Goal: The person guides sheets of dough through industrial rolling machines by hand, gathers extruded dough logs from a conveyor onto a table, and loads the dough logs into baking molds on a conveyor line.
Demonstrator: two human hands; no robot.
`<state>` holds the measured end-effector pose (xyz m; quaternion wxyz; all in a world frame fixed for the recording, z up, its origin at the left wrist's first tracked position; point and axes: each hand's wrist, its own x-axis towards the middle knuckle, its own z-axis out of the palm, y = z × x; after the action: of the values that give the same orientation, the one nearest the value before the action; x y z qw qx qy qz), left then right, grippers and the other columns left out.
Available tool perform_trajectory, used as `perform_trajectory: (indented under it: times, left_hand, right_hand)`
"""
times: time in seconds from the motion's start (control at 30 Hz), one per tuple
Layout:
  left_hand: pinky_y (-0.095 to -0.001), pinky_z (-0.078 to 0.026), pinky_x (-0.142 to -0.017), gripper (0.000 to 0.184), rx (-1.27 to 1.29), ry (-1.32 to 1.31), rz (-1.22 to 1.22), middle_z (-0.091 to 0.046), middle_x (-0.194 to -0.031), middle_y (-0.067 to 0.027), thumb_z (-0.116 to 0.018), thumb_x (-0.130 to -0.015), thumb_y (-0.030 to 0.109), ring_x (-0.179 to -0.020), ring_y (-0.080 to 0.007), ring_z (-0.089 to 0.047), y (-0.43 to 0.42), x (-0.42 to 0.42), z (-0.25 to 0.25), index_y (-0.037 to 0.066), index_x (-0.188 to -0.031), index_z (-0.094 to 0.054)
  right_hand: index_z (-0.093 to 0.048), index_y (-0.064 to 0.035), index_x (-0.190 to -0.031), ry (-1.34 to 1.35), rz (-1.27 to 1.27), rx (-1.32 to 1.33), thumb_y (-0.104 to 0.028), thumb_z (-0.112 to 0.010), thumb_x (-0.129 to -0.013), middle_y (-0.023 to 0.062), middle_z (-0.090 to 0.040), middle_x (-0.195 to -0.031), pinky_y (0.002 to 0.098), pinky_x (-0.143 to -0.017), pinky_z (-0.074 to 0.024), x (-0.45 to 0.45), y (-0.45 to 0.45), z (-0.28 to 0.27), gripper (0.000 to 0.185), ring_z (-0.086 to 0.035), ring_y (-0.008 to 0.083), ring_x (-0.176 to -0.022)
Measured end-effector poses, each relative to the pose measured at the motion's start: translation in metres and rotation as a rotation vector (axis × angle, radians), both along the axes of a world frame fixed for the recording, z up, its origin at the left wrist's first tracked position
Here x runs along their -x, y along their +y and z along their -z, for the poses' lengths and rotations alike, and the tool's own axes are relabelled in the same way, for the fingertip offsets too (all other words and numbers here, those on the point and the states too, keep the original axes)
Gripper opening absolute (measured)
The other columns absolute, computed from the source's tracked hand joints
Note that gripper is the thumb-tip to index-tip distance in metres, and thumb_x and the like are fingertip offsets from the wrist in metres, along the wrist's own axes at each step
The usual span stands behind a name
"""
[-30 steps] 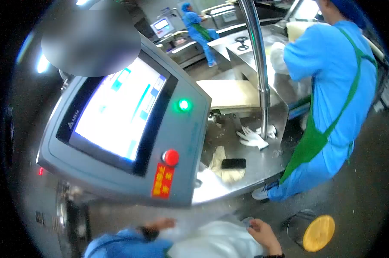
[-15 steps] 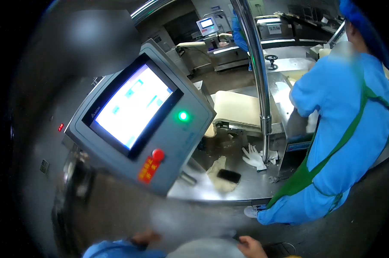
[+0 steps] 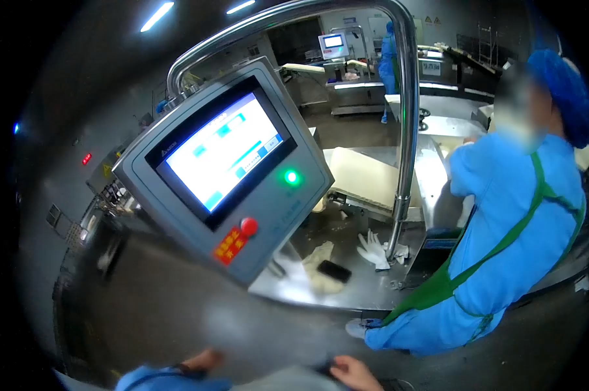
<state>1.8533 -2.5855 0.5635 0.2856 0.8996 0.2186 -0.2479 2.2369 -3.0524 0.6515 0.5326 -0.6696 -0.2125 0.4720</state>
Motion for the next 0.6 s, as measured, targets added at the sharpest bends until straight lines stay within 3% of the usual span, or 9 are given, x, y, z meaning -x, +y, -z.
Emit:
perform_trajectory:
  times: [0.1,0.13,0.2,0.23,0.3,0.33,0.4,0.53,0.6]
  left_hand:
    - [-0.0335,-0.049,-0.088,0.045,0.019,-0.009,-0.074,-0.067,-0.109,-0.0113,-0.061,-0.083,0.038,-0.101,-0.0250,-0.064,-0.015,0.013,0.002,0.014,-0.121,-0.061]
    - [-0.0335,-0.049,-0.088,0.045,0.037,-0.014,-0.052,-0.067,-0.109,-0.0113,-0.061,-0.083,0.038,-0.101,-0.0250,-0.064,-0.022,0.015,-0.005,0.014,-0.121,-0.061]
    - [-0.0321,-0.049,-0.088,0.041,0.091,0.165,-0.124,-0.066,-0.112,-0.0106,-0.059,-0.085,0.034,-0.104,-0.0233,-0.062,-0.018,0.015,-0.015,0.011,-0.120,-0.061]
    - [-0.0321,-0.049,-0.088,0.041,0.114,0.177,-0.063,-0.066,-0.112,-0.0106,-0.059,-0.085,0.034,-0.104,-0.0233,-0.062,-0.010,0.014,-0.013,0.011,-0.120,-0.061]
    - [-0.0325,-0.046,-0.093,0.037,-0.106,-0.127,0.453,-0.062,-0.119,-0.0112,-0.058,-0.086,0.019,-0.111,-0.0230,-0.058,0.012,0.036,0.015,0.005,-0.120,-0.059]
    - [-0.0325,-0.046,-0.093,0.037,-0.087,-0.141,0.490,-0.062,-0.119,-0.0112,-0.058,-0.086,0.019,-0.111,-0.0230,-0.058,0.019,0.029,0.013,0.005,-0.120,-0.059]
    - [-0.0452,-0.050,-0.088,0.029,0.359,-0.030,-0.144,-0.066,-0.111,-0.0091,-0.061,-0.086,0.014,-0.103,-0.0241,-0.062,0.027,0.040,-0.009,0.009,-0.114,-0.065]
    - [-0.0409,-0.046,-0.096,0.035,0.312,0.140,-0.221,-0.062,-0.118,-0.0138,-0.058,-0.089,0.019,-0.111,-0.0250,-0.059,0.062,0.014,-0.057,0.008,-0.122,-0.060]
    - [-0.0379,-0.038,-0.104,0.046,0.588,-0.125,-0.714,-0.053,-0.131,-0.0180,-0.056,-0.091,0.026,-0.122,-0.0286,-0.050,0.102,0.021,-0.049,0.008,-0.133,-0.050]
  right_hand:
    - [-0.057,0.0000,-0.121,-0.047,-0.015,0.000,-0.021,-0.071,-0.084,0.0151,-0.062,-0.116,0.0338,-0.091,-0.0473,0.001,0.010,0.000,0.045,-0.059,0.0224,-0.108]
    - [-0.055,0.0001,-0.123,-0.095,-0.095,0.109,-0.023,-0.069,-0.085,0.0161,-0.061,-0.118,0.0346,-0.094,-0.0462,-0.001,0.018,-0.010,0.046,-0.058,0.0232,-0.110]
    - [-0.054,0.0001,-0.123,-0.111,-0.116,0.129,-0.024,-0.068,-0.086,0.0166,-0.061,-0.118,0.0344,-0.094,-0.0462,-0.001,0.031,-0.019,0.047,-0.058,0.0235,-0.110]
    - [-0.054,0.0001,-0.124,-0.134,-0.169,0.128,-0.026,-0.067,-0.087,0.0170,-0.061,-0.118,0.0343,-0.094,-0.0462,0.000,0.036,-0.020,0.047,-0.058,0.0238,-0.110]
    - [-0.053,-0.0001,-0.124,-0.216,-0.243,0.163,-0.028,-0.067,-0.087,0.0180,-0.061,-0.118,0.0339,-0.094,-0.0464,0.003,0.051,-0.016,0.049,-0.058,0.0246,-0.111]
    - [-0.053,-0.0001,-0.124,-0.217,-0.205,0.186,-0.028,-0.067,-0.087,0.0180,-0.061,-0.118,0.0339,-0.094,-0.0464,0.003,0.061,-0.013,0.049,-0.058,0.0246,-0.111]
    - [-0.052,-0.0003,-0.125,-0.278,-0.231,0.079,-0.027,-0.067,-0.087,0.0188,-0.060,-0.119,0.0349,-0.094,-0.0467,0.013,0.084,-0.010,0.049,-0.058,0.0258,-0.111]
    - [-0.052,-0.0001,-0.125,-0.278,-0.220,0.069,-0.027,-0.065,-0.087,0.0193,-0.060,-0.118,0.0356,-0.093,-0.0473,0.039,0.166,-0.024,0.048,-0.059,0.0266,-0.109]
    - [-0.052,0.0002,-0.125,-0.247,-0.355,0.053,-0.028,-0.065,-0.087,0.0197,-0.061,-0.117,0.0358,-0.092,-0.0477,0.055,0.223,-0.041,0.049,-0.060,0.0272,-0.107]
